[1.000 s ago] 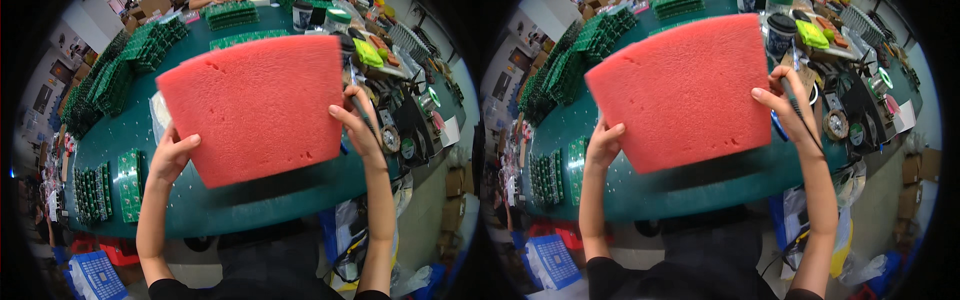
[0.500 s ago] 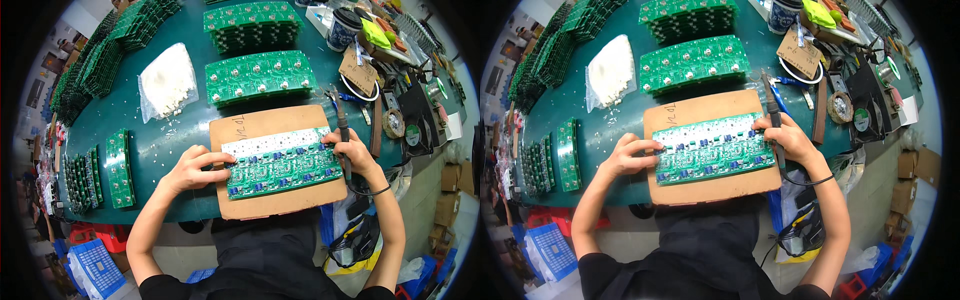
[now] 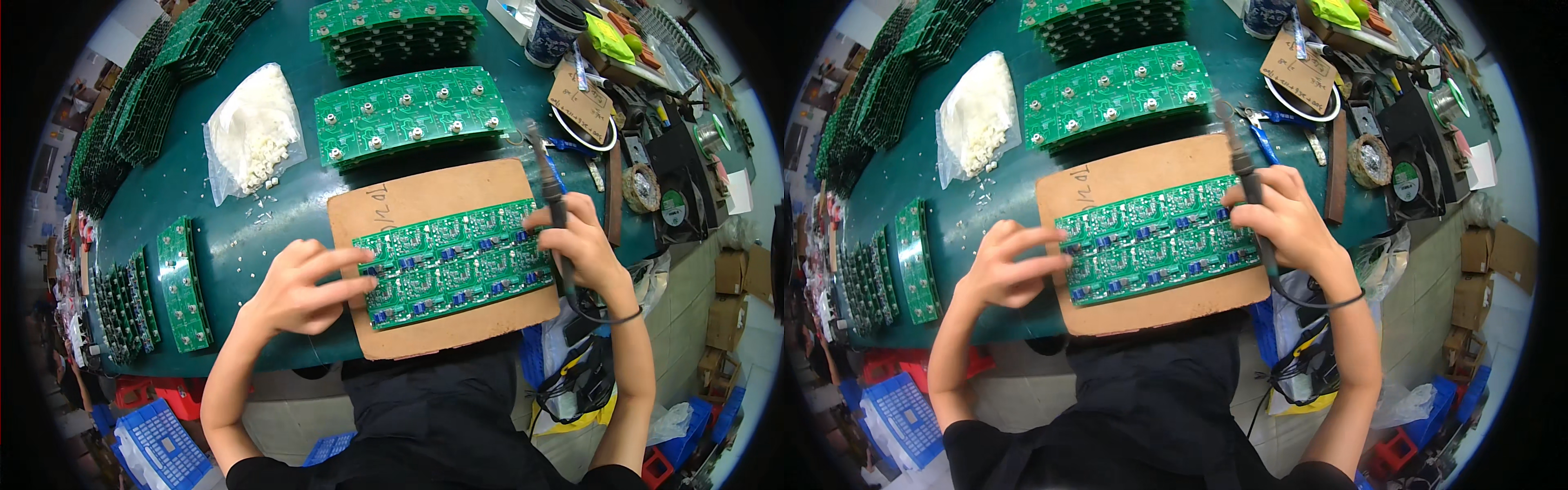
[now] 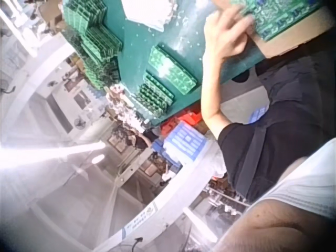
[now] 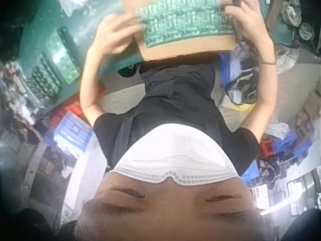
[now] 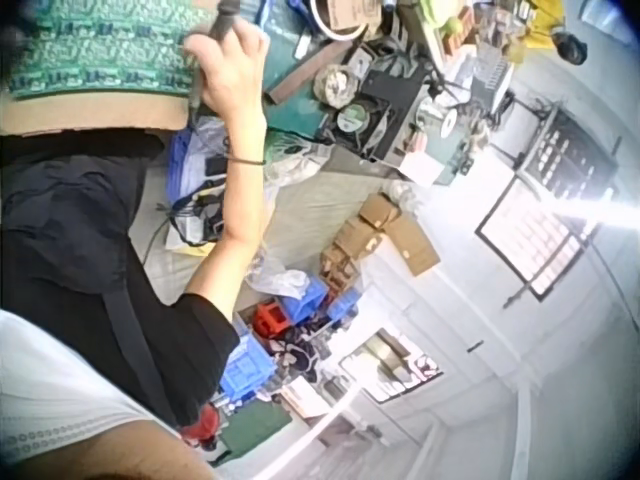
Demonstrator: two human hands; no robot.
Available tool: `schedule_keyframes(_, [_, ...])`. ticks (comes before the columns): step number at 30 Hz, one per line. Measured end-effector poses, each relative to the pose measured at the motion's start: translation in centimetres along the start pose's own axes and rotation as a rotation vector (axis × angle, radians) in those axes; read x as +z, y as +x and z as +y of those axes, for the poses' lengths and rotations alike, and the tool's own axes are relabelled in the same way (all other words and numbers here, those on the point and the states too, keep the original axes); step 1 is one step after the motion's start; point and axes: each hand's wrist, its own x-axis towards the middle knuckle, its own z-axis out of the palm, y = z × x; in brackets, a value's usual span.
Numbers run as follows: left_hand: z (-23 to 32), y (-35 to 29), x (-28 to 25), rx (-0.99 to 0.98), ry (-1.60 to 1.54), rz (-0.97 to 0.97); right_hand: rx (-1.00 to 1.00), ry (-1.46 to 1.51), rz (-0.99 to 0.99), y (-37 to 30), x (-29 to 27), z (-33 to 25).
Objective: The person solders components onto circuit boards using a soldering iron, stacks completed boards on the table, and places new circuit boards onto a padded work base to solder them.
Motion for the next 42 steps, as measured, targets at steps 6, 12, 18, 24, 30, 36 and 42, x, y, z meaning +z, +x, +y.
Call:
schedule_keyframes(6, [2.4,-1.8,-0.7,-0.855,-0.694,0.315,0.502,0.668,0.434,1.3,-0.9,-8.7])
schedule_keyframes(12, [4.3,0.3,0.3,-0.936,-1.503,0.468,0.489,0.772,0.433,3.9,3.4,-13.7])
schedule_keyframes(18, [7.2,1.6,0.6,-0.863,-1.271,0.248,0.389,0.831,0.533,7.8,6.4,-15.4])
schedule_keyframes(24, [6.0,1.6,0.5,-0.729,-0.982,0.250,0.546,0.887,0.488,7.2,5.3,-14.9])
schedule_keyframes(30, [3.0,0.5,1.5,-0.849,-0.437,0.463,0.484,0.665,0.449,6.6,4.1,-14.3])
schedule_keyframes(36, [1.0,1.0,2.7,-0.587,-0.294,0.345,0.507,0.741,0.360,6.6,4.9,-14.5])
schedule_keyframes(42, [0.3,0.6,3.5,-0.615,-0.352,0.329,0.566,0.756,0.331,7.4,5.3,-14.6])
